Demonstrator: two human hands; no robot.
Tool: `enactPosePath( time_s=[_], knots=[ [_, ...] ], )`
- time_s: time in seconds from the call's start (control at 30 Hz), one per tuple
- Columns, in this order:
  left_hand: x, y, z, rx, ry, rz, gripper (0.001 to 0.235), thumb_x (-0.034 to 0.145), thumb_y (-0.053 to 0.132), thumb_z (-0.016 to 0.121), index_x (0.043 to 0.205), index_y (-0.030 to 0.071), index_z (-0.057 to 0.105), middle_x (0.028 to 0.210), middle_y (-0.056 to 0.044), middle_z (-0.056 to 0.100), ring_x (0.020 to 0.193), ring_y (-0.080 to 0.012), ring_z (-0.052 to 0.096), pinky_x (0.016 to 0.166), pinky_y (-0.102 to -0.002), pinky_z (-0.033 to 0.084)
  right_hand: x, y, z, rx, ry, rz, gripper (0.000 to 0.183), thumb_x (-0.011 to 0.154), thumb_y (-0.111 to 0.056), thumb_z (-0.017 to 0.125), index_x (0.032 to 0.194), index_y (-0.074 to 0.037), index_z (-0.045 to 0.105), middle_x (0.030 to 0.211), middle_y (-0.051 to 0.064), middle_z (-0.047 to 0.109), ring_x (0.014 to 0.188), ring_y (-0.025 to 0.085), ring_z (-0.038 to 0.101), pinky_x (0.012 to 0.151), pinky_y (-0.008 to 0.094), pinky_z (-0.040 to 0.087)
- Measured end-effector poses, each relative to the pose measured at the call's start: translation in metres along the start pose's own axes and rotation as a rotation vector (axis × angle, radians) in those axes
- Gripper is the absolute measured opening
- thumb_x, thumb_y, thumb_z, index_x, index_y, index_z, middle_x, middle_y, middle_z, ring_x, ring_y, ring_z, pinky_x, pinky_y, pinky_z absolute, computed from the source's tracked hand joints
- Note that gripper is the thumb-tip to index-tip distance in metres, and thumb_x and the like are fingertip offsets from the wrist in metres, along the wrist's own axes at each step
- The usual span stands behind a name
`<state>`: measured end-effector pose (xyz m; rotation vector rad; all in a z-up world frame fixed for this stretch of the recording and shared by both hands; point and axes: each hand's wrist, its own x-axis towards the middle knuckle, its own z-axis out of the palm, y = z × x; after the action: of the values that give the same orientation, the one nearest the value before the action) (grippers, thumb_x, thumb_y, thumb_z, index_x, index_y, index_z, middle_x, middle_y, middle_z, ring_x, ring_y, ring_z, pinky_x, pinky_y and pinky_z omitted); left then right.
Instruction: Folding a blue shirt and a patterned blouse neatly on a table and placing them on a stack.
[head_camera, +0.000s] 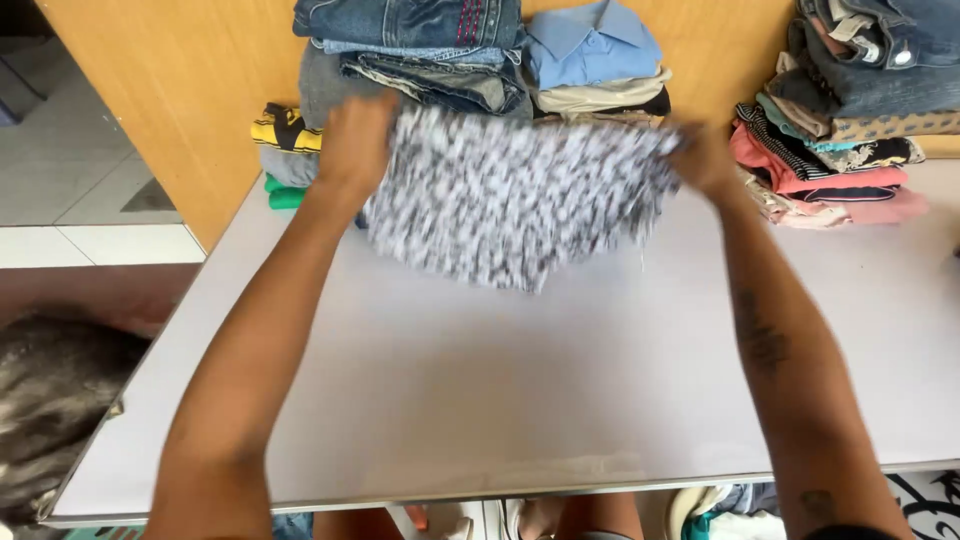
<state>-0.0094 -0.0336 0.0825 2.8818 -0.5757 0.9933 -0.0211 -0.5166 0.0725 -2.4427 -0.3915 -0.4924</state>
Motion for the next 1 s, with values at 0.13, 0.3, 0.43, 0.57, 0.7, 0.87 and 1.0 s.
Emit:
enactPosePath(
  time_s=[0.13,0.3,0.43,0.57,0.7,0.87,1.0],
  knots=[
    [0.0,0.014,-0.1,-0.299,0.478,0.253,0.06,0.053,-0.029,0.041,0.102,-0.002,0.06,0.098,-0.024,0.066,0.089,-0.0448,0.061,0.075,-0.05,0.044,-0.034,-0.071,-0.078,0.3,0.182,0.009,0.044,0.087,0.019,0.028,0.102,-0.013,0.055,0.1,0.004,0.053,0.088,0.014,0.053,0.061,0.025,0.038],
    [-0.103,0.002,-0.156,-0.484,0.027,0.408,0.056,0.06,-0.02,0.061,0.112,-0.001,0.071,0.124,-0.018,0.064,0.12,-0.0368,0.057,0.102,-0.046,0.042,-0.145,-0.069,-0.104,-0.036,-0.172,0.182,0.053,0.085,0.024,0.064,0.123,-0.012,0.067,0.104,0.009,0.075,0.085,0.024,0.071,0.065,0.036,0.055],
    [-0.179,0.018,-0.164,-0.888,-1.027,-0.309,0.038,0.08,0.007,0.082,0.117,0.013,0.091,0.098,-0.007,0.099,0.092,-0.0105,0.087,0.089,-0.024,0.065,-0.208,-0.065,-0.067,-0.028,-0.95,0.255,0.045,0.073,-0.037,0.087,0.117,-0.029,0.087,0.099,-0.006,0.097,0.081,0.012,0.088,0.078,0.029,0.075],
    [-0.186,0.005,-0.089,-0.822,-0.65,0.036,0.034,0.091,0.035,0.063,0.114,0.017,0.08,0.106,0.001,0.087,0.098,-0.0123,0.083,0.096,-0.03,0.063,-0.194,-0.063,-0.017,0.007,-0.749,-0.005,0.028,0.088,-0.015,0.071,0.113,-0.025,0.079,0.092,-0.006,0.09,0.08,0.008,0.086,0.074,0.021,0.073],
    [-0.156,0.021,-0.004,-0.553,-0.432,-0.098,0.041,0.106,0.036,0.049,0.126,0.003,0.063,0.124,-0.017,0.066,0.112,-0.0311,0.063,0.098,-0.045,0.051,-0.149,-0.076,0.048,-0.223,-0.447,0.119,0.032,0.098,-0.03,0.06,0.127,-0.016,0.062,0.134,0.005,0.063,0.117,0.027,0.061,0.102,0.047,0.05],
    [-0.126,0.048,0.066,-0.262,-0.57,-0.313,0.079,0.097,0.074,0.031,0.147,0.015,0.047,0.153,-0.014,0.039,0.141,-0.038,0.033,0.114,-0.07,0.032,-0.131,-0.049,0.111,-0.509,-0.318,0.316,0.057,0.104,-0.054,0.028,0.15,-0.022,0.039,0.162,0.013,0.029,0.152,0.041,0.022,0.117,0.076,0.022],
    [-0.132,0.037,0.113,-0.59,-0.432,-0.174,0.067,0.09,0.062,0.052,0.14,0.018,0.059,0.135,-0.013,0.056,0.126,-0.0372,0.048,0.1,-0.055,0.042,-0.147,-0.048,0.087,-0.417,-0.363,0.241,0.08,0.098,-0.075,0.019,0.153,-0.022,0.042,0.164,0.013,0.034,0.152,0.043,0.023,0.118,0.071,0.019]
  ],
)
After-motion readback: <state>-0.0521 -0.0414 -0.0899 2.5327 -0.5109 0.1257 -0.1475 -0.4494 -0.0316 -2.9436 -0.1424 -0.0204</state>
